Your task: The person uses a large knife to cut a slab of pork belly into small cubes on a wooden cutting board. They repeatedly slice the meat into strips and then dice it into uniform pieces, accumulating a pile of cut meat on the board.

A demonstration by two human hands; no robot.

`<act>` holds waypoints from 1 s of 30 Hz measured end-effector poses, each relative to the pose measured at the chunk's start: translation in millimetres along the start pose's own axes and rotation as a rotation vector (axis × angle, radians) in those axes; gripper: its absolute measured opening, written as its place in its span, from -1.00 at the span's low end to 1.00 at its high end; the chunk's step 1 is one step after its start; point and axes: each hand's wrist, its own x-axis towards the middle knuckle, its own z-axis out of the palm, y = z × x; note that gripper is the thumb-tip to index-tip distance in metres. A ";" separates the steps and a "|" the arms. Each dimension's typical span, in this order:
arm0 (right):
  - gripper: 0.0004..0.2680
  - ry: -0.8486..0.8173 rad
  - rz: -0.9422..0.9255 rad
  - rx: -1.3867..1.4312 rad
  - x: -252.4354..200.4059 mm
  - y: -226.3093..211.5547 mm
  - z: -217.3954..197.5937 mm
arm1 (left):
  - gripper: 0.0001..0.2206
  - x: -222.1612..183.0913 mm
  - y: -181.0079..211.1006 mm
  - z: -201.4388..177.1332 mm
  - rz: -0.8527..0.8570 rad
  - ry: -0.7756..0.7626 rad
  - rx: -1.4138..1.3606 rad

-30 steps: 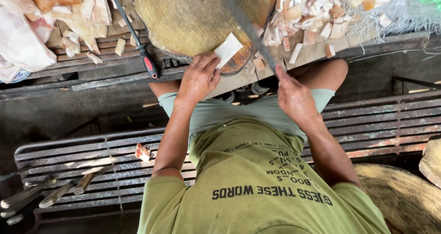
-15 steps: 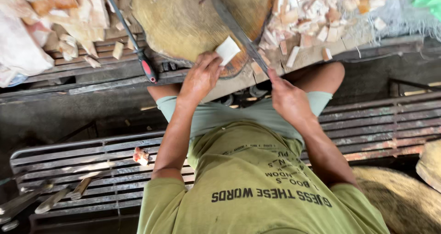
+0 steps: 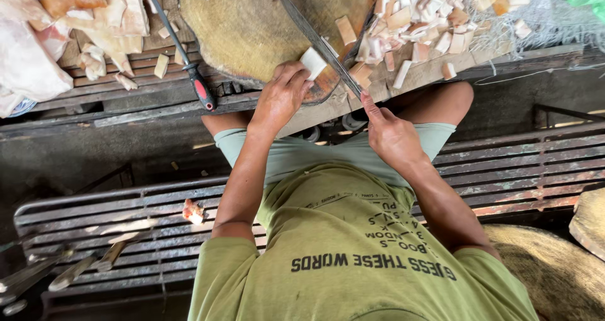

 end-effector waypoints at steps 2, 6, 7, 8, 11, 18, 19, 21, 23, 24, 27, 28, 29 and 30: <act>-0.52 0.101 -0.025 0.101 -3.5 0.1 -9.0 | -0.78 -0.8 0.5 -0.8 -0.005 -0.001 0.003; -0.59 0.298 0.070 0.309 -18.2 -2.6 -21.6 | -0.78 0.1 2.6 -1.7 -0.015 0.012 0.007; -0.60 0.310 0.143 0.366 -23.5 -3.5 -21.1 | -0.79 -0.7 3.8 -0.9 -0.028 0.022 -0.012; -0.60 0.367 0.093 0.417 -25.0 -5.8 -16.2 | -0.79 -2.2 4.6 -1.6 -0.045 0.033 -0.028; -0.56 0.336 -0.029 0.346 -23.8 -9.5 -1.4 | -0.78 -5.4 6.3 -5.7 -0.090 0.056 -0.081; -0.54 -0.007 0.012 0.143 -7.1 -8.1 -6.7 | -0.82 -3.7 10.6 -12.7 0.003 0.064 -0.003; -0.55 0.068 -0.003 0.209 -9.5 -10.7 -9.9 | -0.83 -7.0 11.0 -12.4 0.001 0.070 0.002; -0.57 0.132 0.023 0.254 -11.4 -14.5 -17.3 | -0.85 -8.7 8.3 -14.5 -0.006 0.093 0.025; -0.58 0.139 0.028 0.274 -18.6 -18.0 -20.4 | -0.89 -13.1 3.1 -17.1 -0.050 0.179 -0.038; -0.58 0.115 0.022 0.266 -23.0 -17.9 -21.3 | -0.89 -14.5 0.4 -17.6 -0.069 0.221 -0.073; -0.58 -0.008 -0.053 0.169 -31.4 -6.2 -17.1 | -0.87 -20.2 -3.9 -15.7 -0.159 0.388 -0.083; -0.57 -0.054 -0.093 0.125 -29.7 0.3 -13.4 | -0.87 -20.6 -4.3 -14.6 -0.177 0.398 -0.076; -0.57 -0.083 -0.036 0.096 -26.1 8.0 -10.0 | -0.87 -20.9 -3.6 -13.9 -0.196 0.408 -0.068; -0.57 -0.107 0.019 0.066 -19.6 17.7 -7.3 | -0.87 -19.2 -3.0 -13.3 -0.211 0.421 -0.060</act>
